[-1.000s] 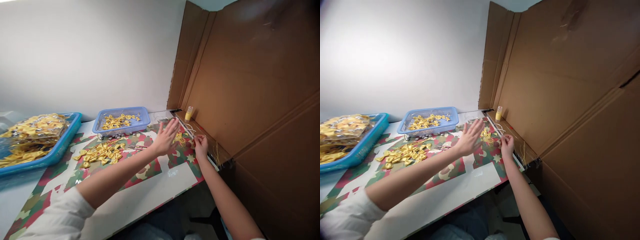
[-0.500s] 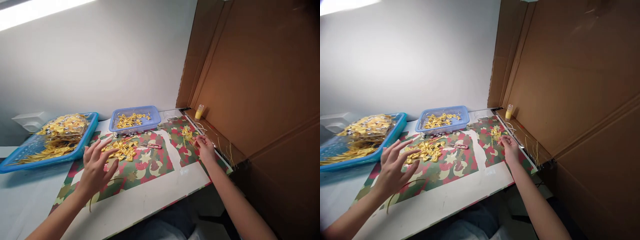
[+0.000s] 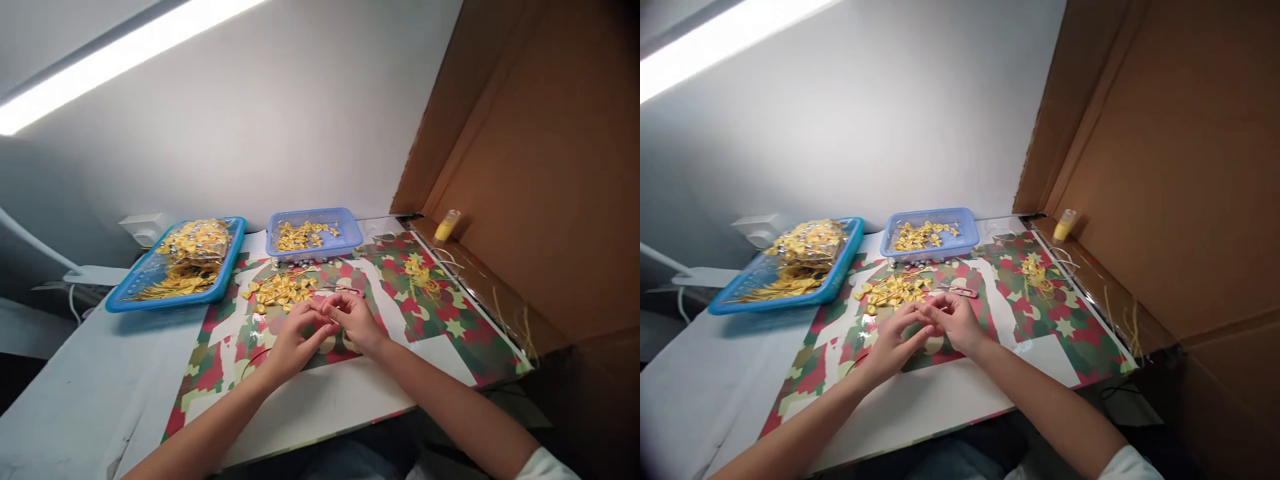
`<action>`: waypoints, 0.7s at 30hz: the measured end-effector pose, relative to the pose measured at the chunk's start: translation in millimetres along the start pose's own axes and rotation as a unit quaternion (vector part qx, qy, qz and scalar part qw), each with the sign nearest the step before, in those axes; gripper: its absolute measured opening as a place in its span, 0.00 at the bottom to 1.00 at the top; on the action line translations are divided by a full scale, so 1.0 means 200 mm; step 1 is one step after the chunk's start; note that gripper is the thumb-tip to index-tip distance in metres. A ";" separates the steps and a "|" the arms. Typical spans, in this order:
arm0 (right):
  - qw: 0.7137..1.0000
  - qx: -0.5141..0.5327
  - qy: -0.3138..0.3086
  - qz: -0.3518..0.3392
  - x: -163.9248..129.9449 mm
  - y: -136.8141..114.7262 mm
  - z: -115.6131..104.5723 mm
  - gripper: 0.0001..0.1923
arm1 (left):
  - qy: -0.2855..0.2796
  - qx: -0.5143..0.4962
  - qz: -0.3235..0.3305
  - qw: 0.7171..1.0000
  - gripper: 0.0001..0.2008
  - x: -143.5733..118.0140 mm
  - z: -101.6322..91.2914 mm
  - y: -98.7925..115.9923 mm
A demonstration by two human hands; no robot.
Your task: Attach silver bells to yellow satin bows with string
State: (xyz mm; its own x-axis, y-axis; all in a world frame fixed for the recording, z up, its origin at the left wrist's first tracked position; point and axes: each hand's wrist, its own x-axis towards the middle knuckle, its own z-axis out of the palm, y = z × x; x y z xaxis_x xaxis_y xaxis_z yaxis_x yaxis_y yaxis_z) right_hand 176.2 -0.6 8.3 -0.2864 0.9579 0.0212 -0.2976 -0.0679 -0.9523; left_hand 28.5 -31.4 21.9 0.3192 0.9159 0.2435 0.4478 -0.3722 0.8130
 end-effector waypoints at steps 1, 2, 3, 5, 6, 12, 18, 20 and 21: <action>1.000 -0.007 -0.002 -0.010 0.02 0.01 0.00 0.18 | 0.012 -0.019 -0.008 1.000 0.13 0.00 -0.01 -0.02; 1.000 -0.011 -0.006 -0.017 0.03 0.02 0.00 0.17 | 0.019 -0.033 -0.015 0.999 0.14 0.00 -0.01 -0.03; 1.000 -0.014 -0.011 -0.019 0.03 0.03 0.00 0.17 | 0.022 -0.044 -0.021 0.999 0.15 -0.01 -0.02 -0.05; 1.000 -0.017 -0.022 -0.014 0.03 0.05 -0.01 0.17 | 0.025 -0.060 -0.031 0.997 0.15 -0.02 -0.03 -0.06; 1.000 -0.015 -0.024 -0.009 0.03 0.06 -0.01 0.16 | 0.029 -0.068 -0.037 0.997 0.15 -0.02 -0.04 -0.07; 0.998 -0.033 -0.047 0.020 -0.02 0.06 0.01 0.13 | 0.036 -0.101 -0.057 0.993 0.17 -0.04 -0.07 -0.07; 0.998 -0.015 -0.053 -0.033 -0.03 0.07 -0.02 0.08 | 0.001 -0.048 -0.031 0.998 0.16 -0.03 -0.08 -0.04; 0.999 -0.021 -0.040 -0.027 -0.04 0.07 -0.04 0.09 | 0.011 -0.028 -0.013 0.999 0.15 -0.02 -0.12 -0.05; 0.999 -0.027 -0.031 -0.018 -0.04 0.07 -0.05 0.10 | 0.035 -0.023 -0.010 0.999 0.15 -0.01 -0.14 -0.06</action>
State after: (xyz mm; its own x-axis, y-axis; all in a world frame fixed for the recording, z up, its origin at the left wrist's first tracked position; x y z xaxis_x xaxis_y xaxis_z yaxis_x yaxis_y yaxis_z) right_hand 182.8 -5.8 -8.6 -0.3330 0.9401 0.0727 -0.2590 -0.0171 -0.9657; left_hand -1.6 -24.0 26.7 0.2505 0.9322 0.2613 0.4137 -0.3471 0.8416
